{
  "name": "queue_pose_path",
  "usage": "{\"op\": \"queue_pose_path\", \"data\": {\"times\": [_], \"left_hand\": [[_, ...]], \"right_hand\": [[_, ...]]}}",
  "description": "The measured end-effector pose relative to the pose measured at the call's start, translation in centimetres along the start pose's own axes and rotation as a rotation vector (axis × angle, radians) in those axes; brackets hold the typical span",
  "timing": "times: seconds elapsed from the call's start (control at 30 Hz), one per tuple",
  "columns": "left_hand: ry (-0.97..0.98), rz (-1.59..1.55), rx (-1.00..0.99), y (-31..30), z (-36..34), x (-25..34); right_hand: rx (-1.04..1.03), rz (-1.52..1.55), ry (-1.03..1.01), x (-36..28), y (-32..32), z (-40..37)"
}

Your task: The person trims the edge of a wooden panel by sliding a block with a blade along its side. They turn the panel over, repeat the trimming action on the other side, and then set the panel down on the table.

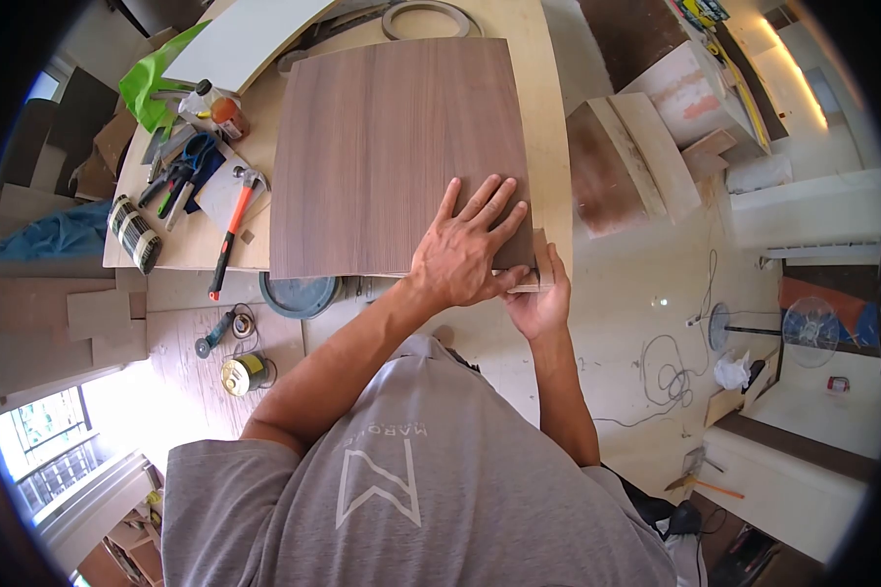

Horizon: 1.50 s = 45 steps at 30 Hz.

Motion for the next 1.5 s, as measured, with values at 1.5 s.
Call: {"op": "queue_pose_path", "data": {"times": [1.5], "left_hand": [[0.019, 0.032, -0.080, -0.5, 0.1, 0.3]], "right_hand": [[-0.187, 0.026, 0.028, 0.2, -2.2, 1.1]]}}
Point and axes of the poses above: each hand's wrist, its own z-axis towards the middle knuckle, its own y-axis out of the palm, x = y × z, the point moved 2 cm from there along z, towards the middle knuckle, and after that the axes turned 10 degrees about y, right-handed, at the moved point
